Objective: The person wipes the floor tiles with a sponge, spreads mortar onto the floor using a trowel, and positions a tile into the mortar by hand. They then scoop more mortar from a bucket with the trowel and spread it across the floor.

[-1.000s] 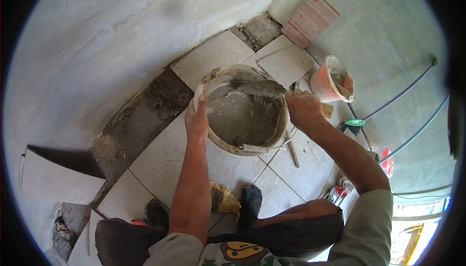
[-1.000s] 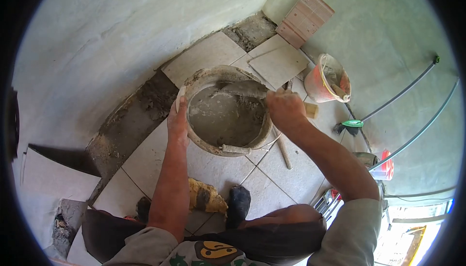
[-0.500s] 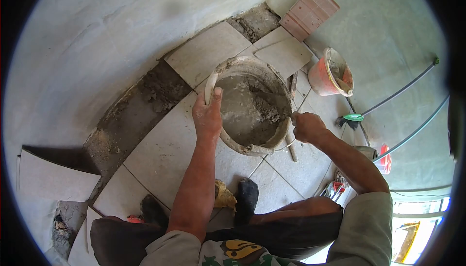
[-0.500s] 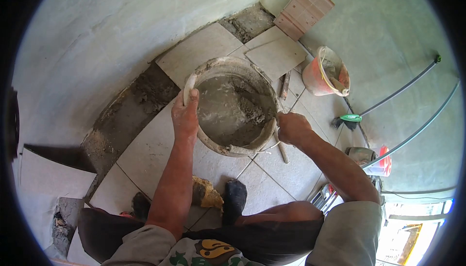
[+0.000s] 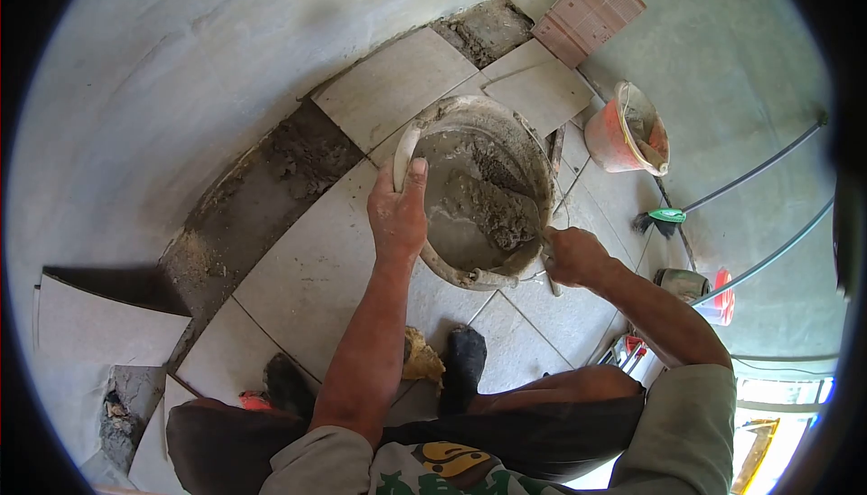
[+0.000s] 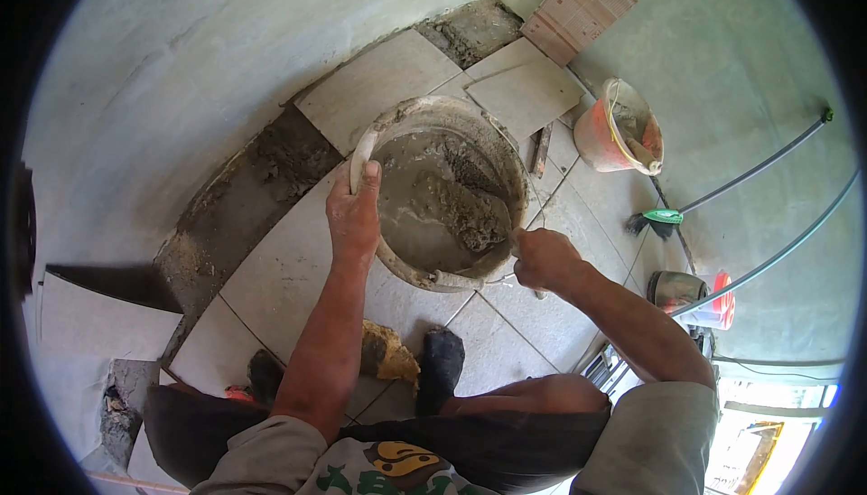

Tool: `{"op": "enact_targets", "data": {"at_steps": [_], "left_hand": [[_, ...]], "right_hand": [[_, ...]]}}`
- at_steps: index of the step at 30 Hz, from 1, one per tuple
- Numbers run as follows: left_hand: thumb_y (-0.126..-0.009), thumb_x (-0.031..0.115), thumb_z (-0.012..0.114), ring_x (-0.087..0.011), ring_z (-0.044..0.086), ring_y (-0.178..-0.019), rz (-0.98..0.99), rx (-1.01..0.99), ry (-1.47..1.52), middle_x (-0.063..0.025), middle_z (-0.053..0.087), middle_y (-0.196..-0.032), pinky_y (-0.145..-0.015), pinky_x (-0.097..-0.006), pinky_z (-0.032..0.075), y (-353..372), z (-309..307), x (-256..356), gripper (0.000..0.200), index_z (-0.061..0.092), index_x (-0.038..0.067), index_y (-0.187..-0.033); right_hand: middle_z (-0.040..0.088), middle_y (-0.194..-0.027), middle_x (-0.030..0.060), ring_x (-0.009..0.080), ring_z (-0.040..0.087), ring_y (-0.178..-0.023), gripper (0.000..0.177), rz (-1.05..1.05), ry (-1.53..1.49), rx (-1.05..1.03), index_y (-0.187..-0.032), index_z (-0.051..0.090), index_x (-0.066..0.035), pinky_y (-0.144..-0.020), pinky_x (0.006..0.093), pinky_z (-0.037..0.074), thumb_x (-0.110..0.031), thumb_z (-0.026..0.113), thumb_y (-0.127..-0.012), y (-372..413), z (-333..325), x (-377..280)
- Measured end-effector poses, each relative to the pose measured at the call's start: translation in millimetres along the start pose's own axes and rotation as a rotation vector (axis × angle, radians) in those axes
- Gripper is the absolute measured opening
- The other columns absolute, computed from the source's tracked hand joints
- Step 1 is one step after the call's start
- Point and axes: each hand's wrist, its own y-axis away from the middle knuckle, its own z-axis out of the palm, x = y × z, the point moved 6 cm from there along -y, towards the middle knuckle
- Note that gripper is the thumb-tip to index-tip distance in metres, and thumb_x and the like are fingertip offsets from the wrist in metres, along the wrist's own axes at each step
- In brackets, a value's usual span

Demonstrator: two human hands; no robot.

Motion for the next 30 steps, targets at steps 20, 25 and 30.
{"op": "enact_targets", "data": {"at_steps": [20, 25, 30], "left_hand": [[-0.093, 0.045, 0.055, -0.0205, 0.058, -0.095, -0.024, -0.037, -0.055, -0.0126, 0.064, -0.103, -0.085, -0.0338, 0.045, 9, 5, 5, 0.054, 0.056, 0.0, -0.123], [-0.095, 0.047, 0.051, -0.0208, 0.058, -0.095, -0.068, -0.063, -0.106, -0.0121, 0.063, -0.103, -0.085, -0.0336, 0.045, 12, 9, 3, 0.056, 0.055, 0.0, -0.125], [-0.098, 0.047, 0.044, -0.0207, 0.057, -0.094, -0.037, -0.066, -0.078, -0.0129, 0.062, -0.104, -0.085, -0.0336, 0.044, 10, 19, -1, 0.056, 0.055, -0.001, -0.124]], "right_hand": [[0.064, -0.085, 0.0254, 0.0404, 0.064, -0.085, 0.03, -0.193, -0.154, -0.167, -0.099, 0.058, 0.002, -0.078, 0.0463, 0.051, -0.013, 0.058, -0.074, 1, -1, -52], [0.063, -0.086, 0.0246, 0.0392, 0.063, -0.087, 0.03, -0.216, -0.226, -0.193, -0.097, 0.057, 0.002, -0.077, 0.0451, 0.05, -0.014, 0.059, -0.072, -1, -10, -62], [0.063, -0.09, 0.0282, 0.0408, 0.062, -0.092, 0.03, -0.214, -0.267, -0.131, -0.097, 0.058, 0.005, -0.084, 0.0452, 0.049, -0.014, 0.057, -0.074, 12, -18, -61]]}}
